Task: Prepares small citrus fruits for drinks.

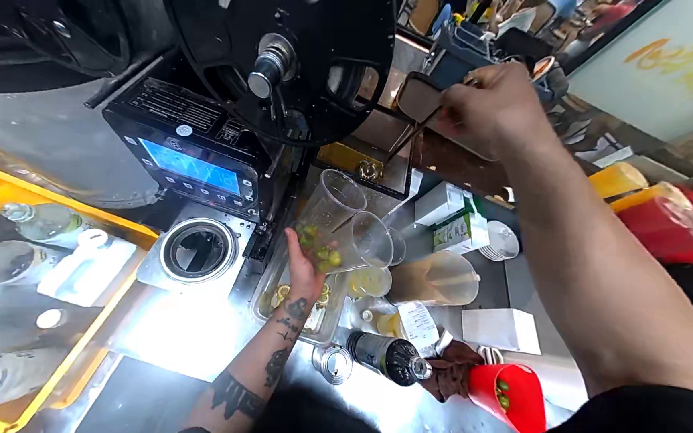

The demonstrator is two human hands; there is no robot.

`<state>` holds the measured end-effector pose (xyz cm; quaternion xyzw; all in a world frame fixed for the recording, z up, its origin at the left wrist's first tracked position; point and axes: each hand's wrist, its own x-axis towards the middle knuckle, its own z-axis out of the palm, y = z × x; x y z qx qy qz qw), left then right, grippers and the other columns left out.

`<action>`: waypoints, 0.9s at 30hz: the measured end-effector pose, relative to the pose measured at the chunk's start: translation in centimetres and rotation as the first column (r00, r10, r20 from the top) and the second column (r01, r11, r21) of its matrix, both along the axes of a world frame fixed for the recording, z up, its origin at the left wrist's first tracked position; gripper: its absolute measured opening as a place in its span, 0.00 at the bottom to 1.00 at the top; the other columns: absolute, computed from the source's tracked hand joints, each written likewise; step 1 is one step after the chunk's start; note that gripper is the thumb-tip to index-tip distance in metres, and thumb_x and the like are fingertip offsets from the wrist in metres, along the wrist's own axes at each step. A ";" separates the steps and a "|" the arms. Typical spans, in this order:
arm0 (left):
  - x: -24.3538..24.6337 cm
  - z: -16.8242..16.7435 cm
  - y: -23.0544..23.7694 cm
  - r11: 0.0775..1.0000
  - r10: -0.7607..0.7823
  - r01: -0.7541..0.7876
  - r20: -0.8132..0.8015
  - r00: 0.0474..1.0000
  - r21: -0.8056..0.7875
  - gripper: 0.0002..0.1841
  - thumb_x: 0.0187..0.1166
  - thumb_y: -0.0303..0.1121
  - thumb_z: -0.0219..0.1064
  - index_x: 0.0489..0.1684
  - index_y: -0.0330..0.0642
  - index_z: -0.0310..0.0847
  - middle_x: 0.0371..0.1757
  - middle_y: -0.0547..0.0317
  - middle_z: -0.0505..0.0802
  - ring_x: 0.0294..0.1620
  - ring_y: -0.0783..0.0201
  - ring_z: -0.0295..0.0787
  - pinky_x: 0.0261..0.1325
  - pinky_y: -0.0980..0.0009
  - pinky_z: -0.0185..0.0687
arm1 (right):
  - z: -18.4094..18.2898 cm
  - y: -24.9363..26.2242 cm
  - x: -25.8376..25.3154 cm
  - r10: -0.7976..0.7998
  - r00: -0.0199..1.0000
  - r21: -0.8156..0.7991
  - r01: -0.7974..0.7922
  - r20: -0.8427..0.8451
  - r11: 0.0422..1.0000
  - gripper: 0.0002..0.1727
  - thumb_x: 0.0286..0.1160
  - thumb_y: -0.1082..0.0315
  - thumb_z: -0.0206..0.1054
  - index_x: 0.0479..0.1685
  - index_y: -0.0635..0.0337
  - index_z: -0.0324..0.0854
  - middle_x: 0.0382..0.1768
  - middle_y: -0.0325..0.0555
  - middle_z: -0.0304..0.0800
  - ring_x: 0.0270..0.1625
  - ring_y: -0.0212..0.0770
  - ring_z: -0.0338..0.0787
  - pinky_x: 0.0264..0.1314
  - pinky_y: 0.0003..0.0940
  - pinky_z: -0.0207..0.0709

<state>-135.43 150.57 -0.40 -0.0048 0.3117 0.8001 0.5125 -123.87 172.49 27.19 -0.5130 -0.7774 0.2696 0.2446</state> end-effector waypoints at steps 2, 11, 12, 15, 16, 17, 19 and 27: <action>0.7 1.0 -0.2 1.000 0.028 -0.028 -0.007 1.000 0.014 0.34 0.88 0.67 0.36 0.62 0.49 0.77 0.40 0.53 0.92 0.38 0.57 0.93 0.41 0.58 0.93 | 3.3 -2.0 0.7 0.037 0.997 0.066 -0.033 -0.061 0.997 0.13 0.80 0.60 0.66 0.50 0.60 0.83 0.35 0.41 0.94 0.33 0.36 0.96 0.40 0.36 0.94; 2.1 3.9 0.5 1.000 0.000 -0.001 0.068 0.998 0.020 0.38 0.83 0.73 0.36 0.60 0.50 0.79 0.42 0.53 0.92 0.39 0.56 0.92 0.43 0.57 0.91 | 7.0 -15.8 5.3 0.502 0.705 0.573 -0.705 0.501 0.418 0.16 0.83 0.58 0.62 0.39 0.64 0.83 0.37 0.53 0.89 0.37 0.47 0.88 0.35 0.49 0.80; 2.1 4.0 0.6 0.999 -0.017 0.016 0.066 0.998 0.029 0.39 0.83 0.73 0.37 0.64 0.51 0.78 0.46 0.53 0.92 0.42 0.56 0.92 0.45 0.56 0.91 | 5.7 -17.8 5.3 0.509 0.620 0.561 -0.776 0.597 0.288 0.15 0.81 0.61 0.63 0.34 0.66 0.83 0.37 0.57 0.90 0.37 0.52 0.90 0.33 0.51 0.81; 2.4 4.1 0.8 0.998 -0.059 0.056 0.074 0.996 0.036 0.40 0.82 0.74 0.37 0.69 0.52 0.77 0.50 0.52 0.93 0.47 0.55 0.93 0.49 0.55 0.91 | 3.4 -19.3 5.7 0.587 0.534 0.556 -0.814 0.608 0.165 0.12 0.79 0.69 0.65 0.26 0.64 0.80 0.37 0.55 0.91 0.42 0.50 0.92 0.39 0.42 0.85; 2.5 4.0 0.8 0.997 -0.068 0.065 0.081 0.994 0.040 0.40 0.82 0.74 0.36 0.69 0.52 0.77 0.50 0.53 0.93 0.47 0.56 0.93 0.49 0.55 0.91 | 3.6 -18.7 6.3 0.578 0.603 0.584 -0.772 0.549 0.251 0.12 0.81 0.68 0.64 0.30 0.67 0.81 0.38 0.57 0.91 0.40 0.48 0.91 0.39 0.43 0.84; 2.5 3.7 0.9 0.995 -0.080 0.074 0.092 0.993 0.060 0.40 0.82 0.74 0.36 0.70 0.53 0.77 0.51 0.53 0.93 0.48 0.56 0.93 0.51 0.55 0.91 | 4.0 -17.6 7.0 0.550 0.693 0.613 -0.701 0.466 0.365 0.13 0.82 0.65 0.64 0.36 0.68 0.83 0.38 0.56 0.91 0.38 0.45 0.90 0.37 0.43 0.82; 2.6 3.4 1.0 0.994 -0.087 0.078 0.114 0.990 0.082 0.40 0.83 0.74 0.37 0.69 0.52 0.78 0.51 0.52 0.93 0.47 0.56 0.93 0.50 0.56 0.91 | 4.9 -13.4 8.2 0.508 0.841 0.634 -0.498 0.187 0.592 0.15 0.83 0.56 0.67 0.41 0.62 0.82 0.40 0.44 0.91 0.40 0.35 0.89 0.43 0.39 0.85; 1.7 2.3 0.6 0.998 -0.025 0.018 0.107 0.994 0.063 0.40 0.83 0.73 0.37 0.68 0.50 0.78 0.47 0.48 0.93 0.43 0.53 0.93 0.46 0.55 0.92 | 1.0 -5.0 2.4 0.197 0.956 0.450 -0.277 0.217 0.849 0.20 0.79 0.56 0.64 0.43 0.70 0.82 0.34 0.58 0.89 0.37 0.51 0.91 0.43 0.57 0.85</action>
